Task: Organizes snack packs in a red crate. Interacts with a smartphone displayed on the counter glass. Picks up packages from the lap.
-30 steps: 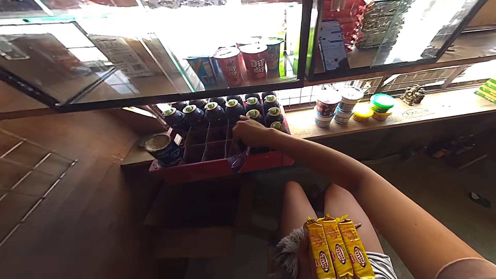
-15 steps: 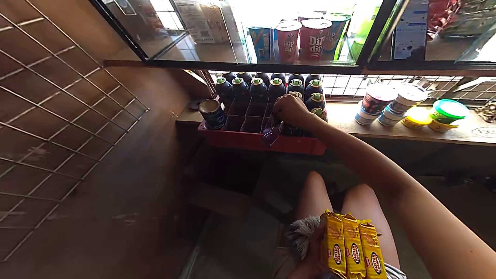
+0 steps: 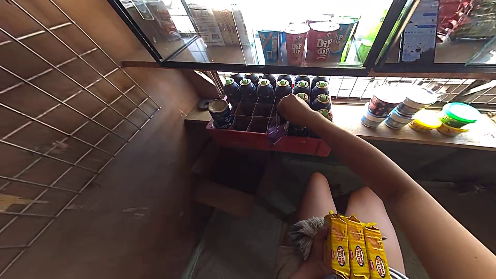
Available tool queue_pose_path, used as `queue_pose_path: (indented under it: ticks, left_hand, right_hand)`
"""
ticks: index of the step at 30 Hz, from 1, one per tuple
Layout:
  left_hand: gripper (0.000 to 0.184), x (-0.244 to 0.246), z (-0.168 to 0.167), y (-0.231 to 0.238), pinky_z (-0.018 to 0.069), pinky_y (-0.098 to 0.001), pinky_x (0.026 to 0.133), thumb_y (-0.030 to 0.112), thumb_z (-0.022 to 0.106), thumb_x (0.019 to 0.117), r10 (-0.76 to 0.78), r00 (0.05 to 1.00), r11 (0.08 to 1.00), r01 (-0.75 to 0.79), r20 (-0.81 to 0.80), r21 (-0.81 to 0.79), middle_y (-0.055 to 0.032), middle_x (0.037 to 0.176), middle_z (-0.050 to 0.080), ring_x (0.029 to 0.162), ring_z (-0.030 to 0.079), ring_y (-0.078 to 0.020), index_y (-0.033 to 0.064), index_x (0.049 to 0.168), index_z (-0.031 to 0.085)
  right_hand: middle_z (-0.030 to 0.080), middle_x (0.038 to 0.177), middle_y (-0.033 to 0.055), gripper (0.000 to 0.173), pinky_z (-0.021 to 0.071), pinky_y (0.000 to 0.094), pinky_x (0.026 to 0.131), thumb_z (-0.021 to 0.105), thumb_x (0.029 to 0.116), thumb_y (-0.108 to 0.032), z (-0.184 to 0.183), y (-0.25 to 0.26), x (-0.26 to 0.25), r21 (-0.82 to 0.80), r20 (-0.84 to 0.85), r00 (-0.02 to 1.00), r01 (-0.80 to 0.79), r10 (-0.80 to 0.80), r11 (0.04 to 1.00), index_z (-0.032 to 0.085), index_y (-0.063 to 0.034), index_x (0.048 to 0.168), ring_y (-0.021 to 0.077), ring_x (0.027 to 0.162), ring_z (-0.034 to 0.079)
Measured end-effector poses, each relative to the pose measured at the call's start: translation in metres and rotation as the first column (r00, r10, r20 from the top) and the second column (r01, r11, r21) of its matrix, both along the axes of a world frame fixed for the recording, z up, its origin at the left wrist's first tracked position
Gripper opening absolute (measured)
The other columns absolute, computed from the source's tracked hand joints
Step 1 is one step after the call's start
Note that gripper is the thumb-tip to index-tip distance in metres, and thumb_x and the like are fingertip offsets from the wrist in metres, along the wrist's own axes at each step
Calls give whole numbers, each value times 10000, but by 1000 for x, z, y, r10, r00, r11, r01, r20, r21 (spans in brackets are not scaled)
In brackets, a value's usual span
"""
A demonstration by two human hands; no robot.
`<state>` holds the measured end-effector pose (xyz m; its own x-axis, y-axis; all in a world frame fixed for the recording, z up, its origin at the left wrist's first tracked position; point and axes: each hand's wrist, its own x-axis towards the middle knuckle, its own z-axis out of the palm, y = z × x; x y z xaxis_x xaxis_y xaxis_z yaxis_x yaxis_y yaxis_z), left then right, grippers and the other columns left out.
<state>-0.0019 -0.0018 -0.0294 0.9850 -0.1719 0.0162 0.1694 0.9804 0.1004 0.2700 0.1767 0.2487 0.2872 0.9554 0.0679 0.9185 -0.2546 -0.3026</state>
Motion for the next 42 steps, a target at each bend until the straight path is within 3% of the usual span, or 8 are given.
queue_pose_path:
  ticks: [5,13,22,27,30,32,36,42]
  left_hand:
    - [416,2,-4,0,597,-355,912,463,729,886,15,998,1000,-13,55,-24,-61,1087,770,1009,742,-165,160,1171,754]
    - [412,0,-3,0,602,-348,900,462,754,864,15,1000,1000,-15,17,-18,-62,1064,775,993,747,-164,162,1146,766]
    - [410,1,-1,0,603,-346,898,466,728,886,-1,998,999,3,61,-38,-60,1073,772,996,746,-161,158,1156,758]
    - [410,1,0,-1,605,-342,883,474,751,863,17,1000,1000,-17,18,-3,-55,1048,775,972,749,-158,163,1131,763]
    - [418,0,-5,0,601,-354,901,468,737,880,-1,999,1000,1,40,-17,-65,1075,772,999,745,-171,153,1153,761]
    - [412,0,-5,0,604,-349,898,469,742,873,7,999,1000,-6,43,-5,-59,1070,774,996,747,-163,160,1145,764]
    - [408,2,-5,0,603,-354,902,460,756,861,8,999,1000,-7,39,-11,-59,1072,775,998,746,-165,163,1142,765]
    - [391,3,2,-1,601,-346,901,452,728,891,13,997,1000,-11,78,-22,-51,1073,774,995,746,-157,164,1152,761]
  right_hand:
    - [714,1071,232,160,508,599,953,602,952,-15,7,12,25,181,-56,998,45,-36,982,739,33,1020,406,1077,670]
    - [697,1114,232,174,503,631,909,597,973,-51,6,8,18,-43,-62,988,138,-140,990,721,10,1078,418,1106,653]
    - [730,1024,198,135,508,626,911,688,947,-102,4,2,22,-32,-75,997,-15,13,999,759,-1,1002,388,1034,684]
    - [721,1054,192,158,443,586,1032,638,977,-118,8,2,8,-99,63,998,17,-11,995,748,-9,1008,378,1087,661]
    - [720,1069,198,169,463,593,1004,613,985,-107,6,5,7,-70,32,998,58,-56,996,743,-5,1020,381,1088,665]
    - [722,1054,202,154,507,617,935,658,965,-116,3,8,11,-21,-56,998,36,-37,999,751,0,1004,390,1060,676]
    - [728,1013,197,132,513,610,920,729,921,-119,-3,12,17,44,-126,992,-4,10,999,766,0,962,384,1029,680]
    - [707,1091,224,153,488,595,984,627,968,-58,5,9,6,10,-33,997,66,-66,998,735,18,1045,402,1112,652]
